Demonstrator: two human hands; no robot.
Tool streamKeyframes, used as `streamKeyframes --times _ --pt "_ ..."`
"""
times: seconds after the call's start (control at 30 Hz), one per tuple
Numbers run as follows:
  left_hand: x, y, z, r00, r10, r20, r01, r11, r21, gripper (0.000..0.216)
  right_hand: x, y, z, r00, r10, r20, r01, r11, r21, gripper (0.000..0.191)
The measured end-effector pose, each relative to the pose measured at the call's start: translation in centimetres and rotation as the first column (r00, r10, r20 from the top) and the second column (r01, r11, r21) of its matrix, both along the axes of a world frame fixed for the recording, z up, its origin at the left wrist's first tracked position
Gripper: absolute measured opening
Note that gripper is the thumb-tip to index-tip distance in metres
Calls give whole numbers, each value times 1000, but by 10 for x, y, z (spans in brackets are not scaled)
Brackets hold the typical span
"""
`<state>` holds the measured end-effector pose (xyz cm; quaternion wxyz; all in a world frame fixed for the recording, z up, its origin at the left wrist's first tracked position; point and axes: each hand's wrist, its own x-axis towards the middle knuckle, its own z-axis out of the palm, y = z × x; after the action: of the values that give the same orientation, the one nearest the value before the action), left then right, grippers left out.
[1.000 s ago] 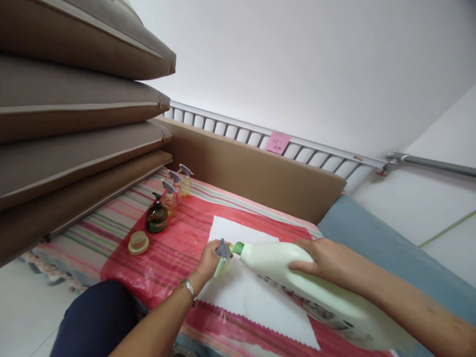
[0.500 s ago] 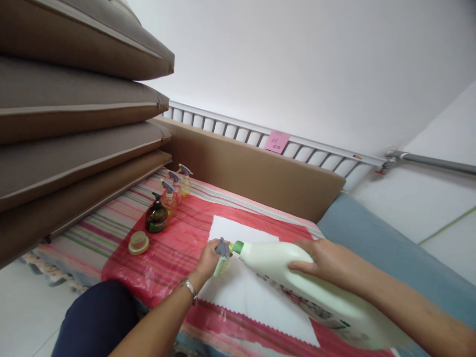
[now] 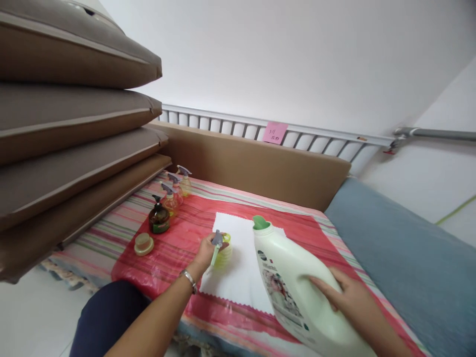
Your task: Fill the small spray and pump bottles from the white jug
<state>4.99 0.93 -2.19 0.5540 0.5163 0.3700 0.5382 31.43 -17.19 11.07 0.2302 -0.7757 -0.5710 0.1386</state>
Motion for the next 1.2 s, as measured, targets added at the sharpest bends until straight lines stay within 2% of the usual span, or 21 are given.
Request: streamKeyframes --times 0.13,0.23,0.4,0.5,0.6,0.7,0.8,0.97,1.2 --pt "0 4 -5 1000 8 -18 -8 1000 3 41 10 -13 -7 988 -140 -70 146 984 100 37" --pt "0 6 -6 999 9 -36 -8 1000 18 41 1 -10 -8 959 -210 -190 246 949 195 35" --pt "0 4 -2 997 15 -76 -12 999 40 39 -30 14 -21 886 -182 -425 337 885 322 32" --pt "-1 2 -1 995 19 -97 -14 999 50 38 -37 26 -33 875 -210 -436 379 858 346 33" --pt "-1 2 -1 993 25 -114 -19 999 46 38 -31 31 -46 865 -227 -447 414 827 381 33" --pt "0 3 -1 992 45 -122 -41 998 40 37 -15 30 -58 843 -302 -446 494 764 416 35" --pt "0 4 -1 991 51 -120 -47 998 38 37 4 24 -68 805 -420 -420 583 693 425 37" --pt "0 2 1 992 49 -114 -46 999 28 38 33 3 -76 716 -587 -378 699 606 380 36" --pt "1 0 3 995 60 -85 -59 998 13 36 49 -16 -95 599 -670 -439 799 539 267 31"
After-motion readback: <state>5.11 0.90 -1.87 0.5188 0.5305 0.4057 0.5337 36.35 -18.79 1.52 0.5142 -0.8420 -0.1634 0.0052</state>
